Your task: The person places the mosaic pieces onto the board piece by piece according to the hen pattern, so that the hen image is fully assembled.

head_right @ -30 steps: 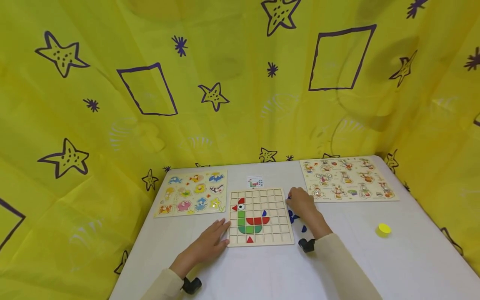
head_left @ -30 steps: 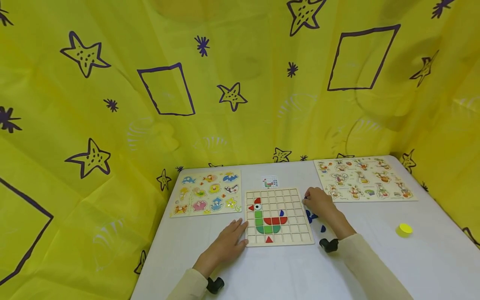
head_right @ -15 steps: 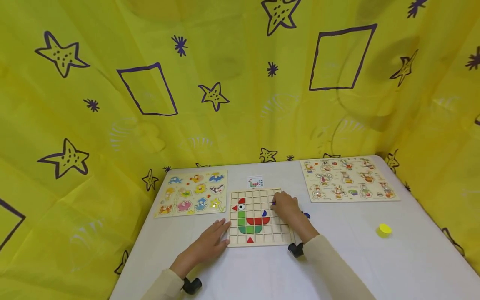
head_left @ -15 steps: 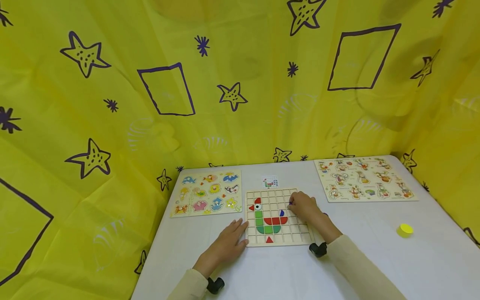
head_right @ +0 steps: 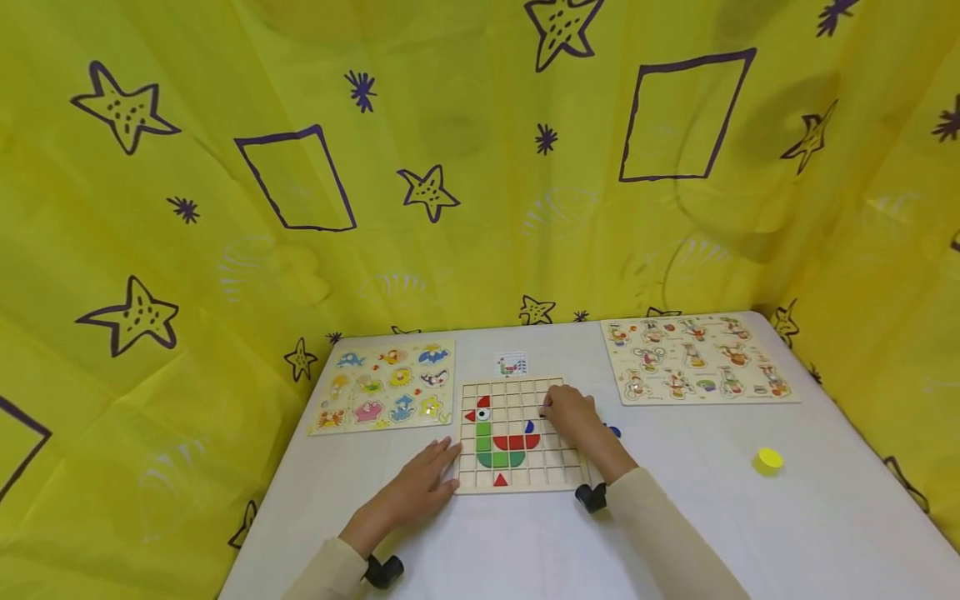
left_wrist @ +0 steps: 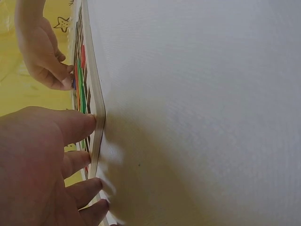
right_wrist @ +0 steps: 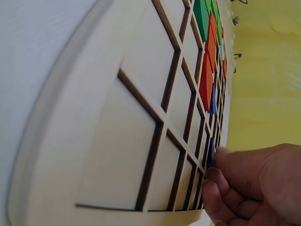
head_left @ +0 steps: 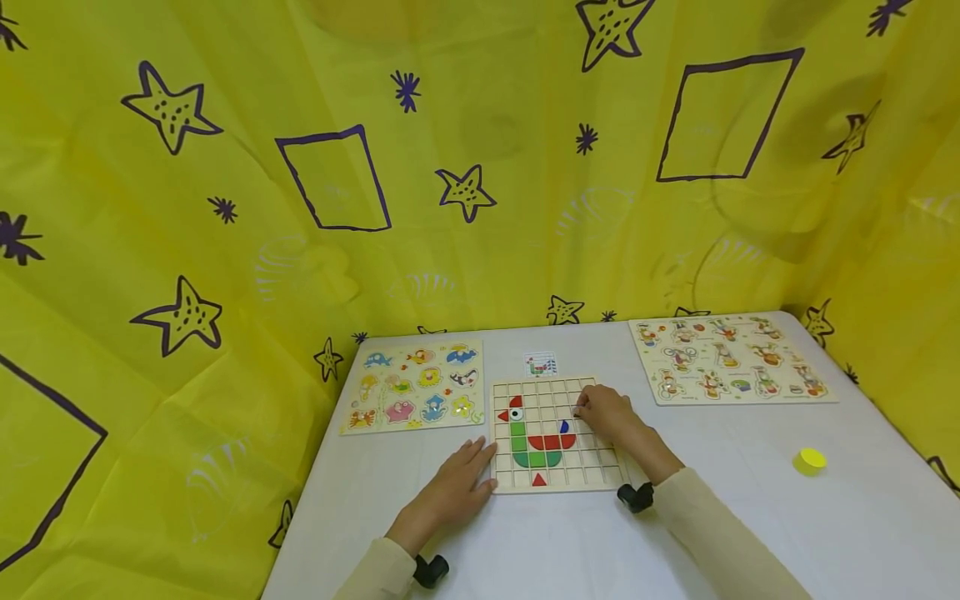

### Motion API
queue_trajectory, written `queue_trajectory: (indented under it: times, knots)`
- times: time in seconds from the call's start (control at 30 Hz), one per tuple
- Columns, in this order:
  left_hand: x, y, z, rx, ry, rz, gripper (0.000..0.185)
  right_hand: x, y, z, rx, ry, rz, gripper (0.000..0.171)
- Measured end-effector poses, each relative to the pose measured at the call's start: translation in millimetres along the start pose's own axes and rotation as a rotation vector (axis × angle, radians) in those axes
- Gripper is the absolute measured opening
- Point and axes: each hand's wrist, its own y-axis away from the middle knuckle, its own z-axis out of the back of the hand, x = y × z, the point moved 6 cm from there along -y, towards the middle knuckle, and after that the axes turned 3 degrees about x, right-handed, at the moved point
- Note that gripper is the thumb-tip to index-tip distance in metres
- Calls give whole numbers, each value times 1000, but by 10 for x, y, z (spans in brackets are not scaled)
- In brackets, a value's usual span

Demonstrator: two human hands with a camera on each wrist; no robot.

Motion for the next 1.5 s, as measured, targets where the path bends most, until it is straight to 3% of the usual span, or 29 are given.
queue_trajectory:
  times: [0.4, 0.7, 0.93, 1.2, 1.5]
  knots:
    - [-10, -5, 7, 2, 5, -1, 63, 2, 29, 106, -45, 20, 42, 6]
    - [-10, 5, 18, 4, 11, -4, 63, -236, 108, 430, -54, 15, 25, 17]
    - [-12, 0, 11, 3, 8, -5, 64, -467, 218, 581, 55, 22, 2, 20]
    - [-28, 11, 11, 3, 14, -8, 64, -564, 355, 490, 192, -6, -63, 10]
    - [-27, 11, 17, 6, 9, -12, 63, -634, 320, 422, 44, 82, -36, 12]
